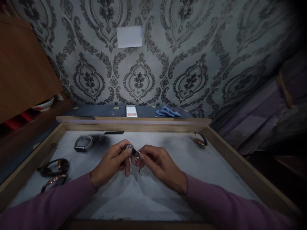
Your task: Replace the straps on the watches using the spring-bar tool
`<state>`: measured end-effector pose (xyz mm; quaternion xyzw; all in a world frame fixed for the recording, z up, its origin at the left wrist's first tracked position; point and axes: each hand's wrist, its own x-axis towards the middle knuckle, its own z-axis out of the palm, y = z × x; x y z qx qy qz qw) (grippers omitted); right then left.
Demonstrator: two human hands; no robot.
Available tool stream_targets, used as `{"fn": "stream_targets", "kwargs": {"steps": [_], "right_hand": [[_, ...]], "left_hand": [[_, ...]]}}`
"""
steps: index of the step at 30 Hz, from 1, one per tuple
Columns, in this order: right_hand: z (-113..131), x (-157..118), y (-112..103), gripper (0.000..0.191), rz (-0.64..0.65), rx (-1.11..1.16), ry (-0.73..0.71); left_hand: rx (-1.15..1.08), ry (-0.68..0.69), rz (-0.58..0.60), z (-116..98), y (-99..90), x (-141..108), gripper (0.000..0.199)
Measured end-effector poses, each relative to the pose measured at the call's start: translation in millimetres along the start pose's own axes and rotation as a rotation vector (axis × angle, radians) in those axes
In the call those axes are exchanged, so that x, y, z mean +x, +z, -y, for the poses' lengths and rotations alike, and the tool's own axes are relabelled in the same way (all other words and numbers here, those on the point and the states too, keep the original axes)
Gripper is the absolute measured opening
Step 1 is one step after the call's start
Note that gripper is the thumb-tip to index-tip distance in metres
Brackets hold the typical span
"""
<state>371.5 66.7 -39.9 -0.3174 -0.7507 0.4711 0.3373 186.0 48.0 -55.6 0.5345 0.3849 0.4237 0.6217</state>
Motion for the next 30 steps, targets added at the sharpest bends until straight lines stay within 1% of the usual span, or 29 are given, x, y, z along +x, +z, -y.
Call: {"fn": "stream_targets", "kwargs": {"steps": [6, 15, 25, 30], "right_hand": [[-2.2, 0.7, -1.1, 0.026, 0.016, 0.011, -0.011], [-2.0, 1.3, -1.1, 0.026, 0.047, 0.021, 0.011], [-1.0, 1.8, -6.7, 0.03, 0.099, -0.033, -0.004], [0.4, 2.2, -8.1, 0.028, 0.115, -0.046, -0.001]], "left_hand": [[-0.002, -0.002, 0.006, -0.4, -0.1, -0.4, 0.033], [0.014, 0.001, 0.019, -1.7, -0.5, 0.0, 0.033], [0.094, 0.005, 0.035, -2.3, -1.4, -0.6, 0.032], [0.16, 0.021, 0.045, -4.9, -1.9, -1.7, 0.032]]}}
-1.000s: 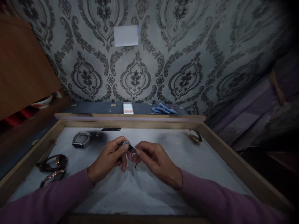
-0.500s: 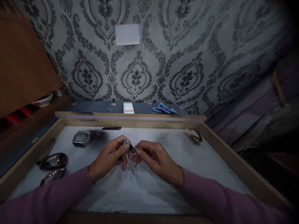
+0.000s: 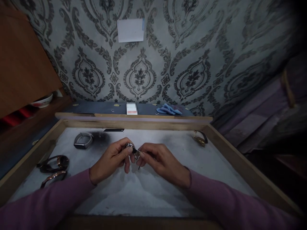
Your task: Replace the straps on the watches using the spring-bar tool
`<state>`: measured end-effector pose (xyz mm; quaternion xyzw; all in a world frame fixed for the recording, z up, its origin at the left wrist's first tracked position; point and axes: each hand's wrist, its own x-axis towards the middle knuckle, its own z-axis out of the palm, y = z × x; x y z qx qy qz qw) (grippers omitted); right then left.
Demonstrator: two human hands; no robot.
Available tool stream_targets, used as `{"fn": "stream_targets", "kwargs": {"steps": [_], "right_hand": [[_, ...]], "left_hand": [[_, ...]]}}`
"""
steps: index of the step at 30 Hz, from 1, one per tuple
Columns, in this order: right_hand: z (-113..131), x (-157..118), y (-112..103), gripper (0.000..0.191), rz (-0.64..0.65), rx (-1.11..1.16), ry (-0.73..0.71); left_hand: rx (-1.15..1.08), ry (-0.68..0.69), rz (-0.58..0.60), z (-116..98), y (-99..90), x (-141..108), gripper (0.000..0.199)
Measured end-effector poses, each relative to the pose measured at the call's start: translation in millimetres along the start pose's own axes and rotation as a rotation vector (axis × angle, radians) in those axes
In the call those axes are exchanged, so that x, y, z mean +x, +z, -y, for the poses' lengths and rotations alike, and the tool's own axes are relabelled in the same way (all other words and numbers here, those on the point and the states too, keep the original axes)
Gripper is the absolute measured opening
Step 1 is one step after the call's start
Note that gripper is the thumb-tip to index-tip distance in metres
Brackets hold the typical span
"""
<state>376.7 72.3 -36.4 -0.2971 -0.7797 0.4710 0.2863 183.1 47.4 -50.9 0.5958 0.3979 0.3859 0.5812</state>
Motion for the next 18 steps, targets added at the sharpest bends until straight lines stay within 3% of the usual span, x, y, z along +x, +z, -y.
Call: {"fn": "stream_targets", "kwargs": {"steps": [10, 18], "right_hand": [[1.8, 0.8, -0.8, 0.027, 0.011, 0.004, 0.007], [-0.9, 1.2, -0.6, 0.029, 0.011, 0.038, 0.02]], "left_hand": [[0.092, 0.109, -0.041, -4.7, 1.2, -1.2, 0.033], [0.035, 0.075, -0.02, -5.9, 1.0, 0.8, 0.035]]}}
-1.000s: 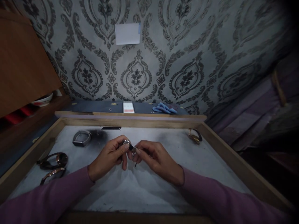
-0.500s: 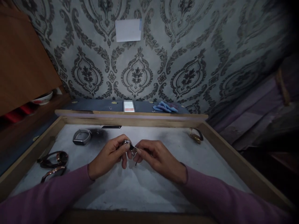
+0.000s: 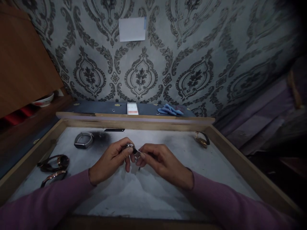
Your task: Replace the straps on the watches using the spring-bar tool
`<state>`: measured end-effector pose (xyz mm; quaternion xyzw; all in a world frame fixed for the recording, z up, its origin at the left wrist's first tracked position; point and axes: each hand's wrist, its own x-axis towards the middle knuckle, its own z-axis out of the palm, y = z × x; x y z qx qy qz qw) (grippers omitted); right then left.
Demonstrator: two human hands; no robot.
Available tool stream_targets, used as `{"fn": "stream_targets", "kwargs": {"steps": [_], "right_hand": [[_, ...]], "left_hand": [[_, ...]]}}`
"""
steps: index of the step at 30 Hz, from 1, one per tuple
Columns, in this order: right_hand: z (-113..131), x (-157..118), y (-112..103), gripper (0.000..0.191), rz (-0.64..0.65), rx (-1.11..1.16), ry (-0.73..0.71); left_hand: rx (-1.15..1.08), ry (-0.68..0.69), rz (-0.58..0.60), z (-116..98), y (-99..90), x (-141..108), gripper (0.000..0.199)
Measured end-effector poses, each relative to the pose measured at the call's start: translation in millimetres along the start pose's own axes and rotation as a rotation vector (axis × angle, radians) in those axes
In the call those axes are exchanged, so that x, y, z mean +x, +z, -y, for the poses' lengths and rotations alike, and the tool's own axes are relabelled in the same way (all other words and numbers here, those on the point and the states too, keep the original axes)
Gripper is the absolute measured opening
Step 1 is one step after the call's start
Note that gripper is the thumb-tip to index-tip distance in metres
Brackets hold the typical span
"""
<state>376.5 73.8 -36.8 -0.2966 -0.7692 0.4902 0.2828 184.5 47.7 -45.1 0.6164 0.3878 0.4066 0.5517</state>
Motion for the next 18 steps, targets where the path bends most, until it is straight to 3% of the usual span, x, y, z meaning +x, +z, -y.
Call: {"fn": "stream_targets", "kwargs": {"steps": [18], "right_hand": [[-1.0, -2.4, 0.6, 0.032, -0.014, -0.181, -0.075]], "left_hand": [[0.028, -0.016, 0.04, 3.5, -3.8, 0.9, 0.033]]}}
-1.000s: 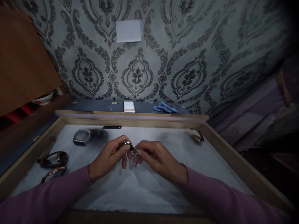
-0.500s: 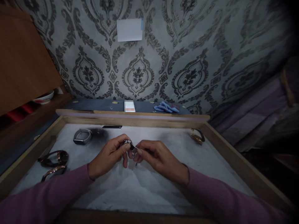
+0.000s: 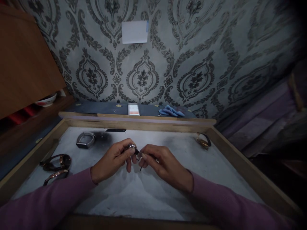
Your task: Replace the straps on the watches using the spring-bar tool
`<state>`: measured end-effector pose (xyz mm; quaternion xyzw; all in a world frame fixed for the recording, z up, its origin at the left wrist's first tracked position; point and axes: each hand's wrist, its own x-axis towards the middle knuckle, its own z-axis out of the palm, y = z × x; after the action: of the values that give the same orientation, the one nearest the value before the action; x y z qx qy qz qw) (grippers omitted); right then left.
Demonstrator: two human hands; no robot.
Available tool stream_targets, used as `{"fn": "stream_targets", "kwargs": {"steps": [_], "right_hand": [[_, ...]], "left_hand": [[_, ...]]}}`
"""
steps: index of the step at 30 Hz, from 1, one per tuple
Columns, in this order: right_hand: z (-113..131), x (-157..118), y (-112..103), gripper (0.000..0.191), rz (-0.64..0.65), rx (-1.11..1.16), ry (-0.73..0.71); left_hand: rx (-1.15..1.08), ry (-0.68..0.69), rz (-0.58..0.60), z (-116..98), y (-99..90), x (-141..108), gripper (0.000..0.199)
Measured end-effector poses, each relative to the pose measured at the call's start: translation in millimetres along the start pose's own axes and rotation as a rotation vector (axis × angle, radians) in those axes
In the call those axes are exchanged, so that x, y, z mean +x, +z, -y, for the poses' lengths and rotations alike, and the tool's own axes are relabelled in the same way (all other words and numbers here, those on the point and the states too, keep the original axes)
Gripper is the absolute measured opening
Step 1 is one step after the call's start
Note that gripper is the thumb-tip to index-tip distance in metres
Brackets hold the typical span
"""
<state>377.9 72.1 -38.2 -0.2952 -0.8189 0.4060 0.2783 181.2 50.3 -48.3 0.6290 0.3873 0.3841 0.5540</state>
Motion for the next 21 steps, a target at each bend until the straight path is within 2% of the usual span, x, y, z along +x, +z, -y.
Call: {"fn": "stream_targets", "kwargs": {"steps": [8, 13, 21], "right_hand": [[-3.4, -2.8, 5.2, 0.028, -0.026, -0.173, -0.081], [-3.9, -3.0, 6.9, 0.024, -0.009, -0.345, -0.164], [-4.5, -2.0, 6.4, 0.026, -0.007, -0.389, -0.218]], "left_hand": [[0.148, 0.047, -0.051, -1.9, 2.0, -3.9, 0.03], [0.077, -0.007, -0.021, 0.8, 3.5, -5.2, 0.031], [-0.031, -0.054, 0.017, 1.2, 2.4, -3.4, 0.035]]}}
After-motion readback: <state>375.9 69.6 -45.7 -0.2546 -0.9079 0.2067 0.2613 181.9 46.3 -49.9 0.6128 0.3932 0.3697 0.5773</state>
